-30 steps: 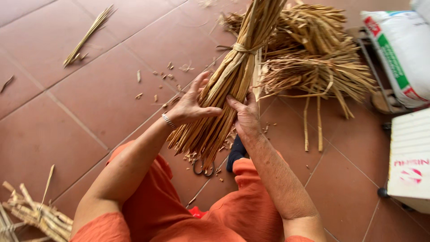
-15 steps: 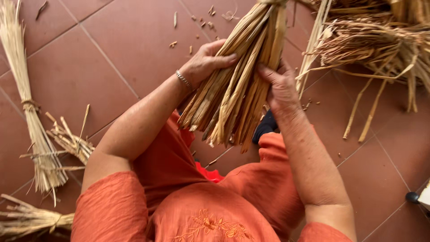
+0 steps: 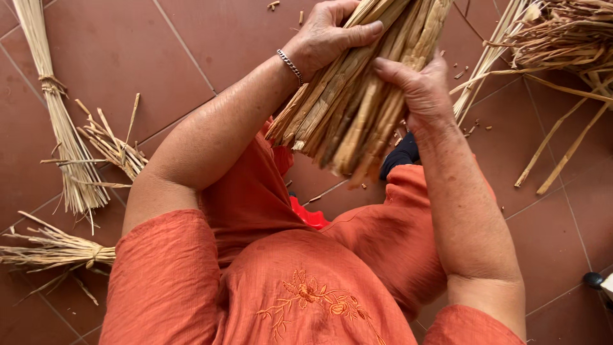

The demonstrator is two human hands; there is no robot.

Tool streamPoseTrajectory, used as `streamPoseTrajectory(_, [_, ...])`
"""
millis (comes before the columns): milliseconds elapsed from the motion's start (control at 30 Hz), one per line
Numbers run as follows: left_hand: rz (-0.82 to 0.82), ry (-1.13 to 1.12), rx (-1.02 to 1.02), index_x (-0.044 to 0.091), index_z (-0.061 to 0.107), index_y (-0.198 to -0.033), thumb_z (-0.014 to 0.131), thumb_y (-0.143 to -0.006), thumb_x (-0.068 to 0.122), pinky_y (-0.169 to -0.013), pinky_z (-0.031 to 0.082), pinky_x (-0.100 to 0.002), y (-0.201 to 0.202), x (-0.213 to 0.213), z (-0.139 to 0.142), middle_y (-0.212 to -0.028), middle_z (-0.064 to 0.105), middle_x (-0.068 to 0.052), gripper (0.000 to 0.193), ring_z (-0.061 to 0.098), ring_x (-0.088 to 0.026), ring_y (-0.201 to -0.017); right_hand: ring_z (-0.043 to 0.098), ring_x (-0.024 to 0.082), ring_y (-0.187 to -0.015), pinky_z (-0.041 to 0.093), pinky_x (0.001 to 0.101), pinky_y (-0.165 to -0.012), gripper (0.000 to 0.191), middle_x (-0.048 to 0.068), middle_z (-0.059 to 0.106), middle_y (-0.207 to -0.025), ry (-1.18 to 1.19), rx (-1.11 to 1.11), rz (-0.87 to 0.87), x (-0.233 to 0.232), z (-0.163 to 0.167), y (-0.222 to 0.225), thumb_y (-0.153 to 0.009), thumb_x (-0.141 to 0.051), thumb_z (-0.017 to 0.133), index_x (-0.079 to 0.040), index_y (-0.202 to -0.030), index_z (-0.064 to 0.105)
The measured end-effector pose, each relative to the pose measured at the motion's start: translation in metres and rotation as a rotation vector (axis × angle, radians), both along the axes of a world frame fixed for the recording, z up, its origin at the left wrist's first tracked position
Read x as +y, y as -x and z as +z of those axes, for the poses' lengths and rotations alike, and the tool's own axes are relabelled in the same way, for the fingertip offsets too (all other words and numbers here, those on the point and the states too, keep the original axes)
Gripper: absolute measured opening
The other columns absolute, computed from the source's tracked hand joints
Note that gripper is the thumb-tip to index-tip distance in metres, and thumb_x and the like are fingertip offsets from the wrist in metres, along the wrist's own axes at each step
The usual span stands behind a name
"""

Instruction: The person gathers dried plant stalks from a large pile on the floor, then sits and uses shears to trim and separate the stalks into smaller bundles. The trimmed pieces are placed on the floor as the person continues processing additional stalks.

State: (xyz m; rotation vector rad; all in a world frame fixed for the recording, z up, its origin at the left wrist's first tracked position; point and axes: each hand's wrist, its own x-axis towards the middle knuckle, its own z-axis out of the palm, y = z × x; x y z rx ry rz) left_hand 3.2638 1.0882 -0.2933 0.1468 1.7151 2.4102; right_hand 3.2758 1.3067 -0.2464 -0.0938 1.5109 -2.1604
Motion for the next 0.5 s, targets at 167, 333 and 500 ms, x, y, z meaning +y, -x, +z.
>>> streamPoseTrajectory(167, [-0.035,0.103,-0.008,0.003,0.069,-0.125,0.075,-0.096,0.031,-0.072,0.067,-0.032,0.001,-0.008,-0.004,-0.098,0.08,-0.013,0.041,0.079,-0.014,-0.08,0.079,0.025,-0.096,0.065,0.0364,-0.085,0.056,0.019,0.073,-0.111,-0.122,-0.082,-0.065,0.012,0.0,0.007,-0.085,0.004,0.082,0.003,-0.131,0.05])
streamPoseTrajectory(333, [-0.102,-0.029,-0.001,0.0,0.066,-0.124,0.073,-0.1,0.032,-0.073,0.067,-0.034,-0.001,-0.014,-0.002,-0.1,0.079,-0.017,0.041,0.08,-0.018,-0.08,0.078,0.022,-0.096,0.069,0.0339,-0.087,0.047,0.016,0.073,-0.109,-0.095,-0.022,0.009,0.016,0.007,0.007,-0.089,0.002,0.079,0.001,-0.129,0.055])
streamPoseTrajectory(500, [-0.093,-0.067,-0.011,-0.001,0.067,-0.121,0.076,-0.098,0.032,-0.074,0.072,-0.035,-0.002,-0.014,0.005,-0.099,0.079,-0.018,0.041,0.081,-0.021,-0.08,0.077,0.021,-0.096,0.067,0.0339,-0.088,0.045,0.016,0.074,-0.109,-0.051,-0.048,0.01,0.018,0.014,0.006,-0.09,0.003,0.079,0.003,-0.129,0.056])
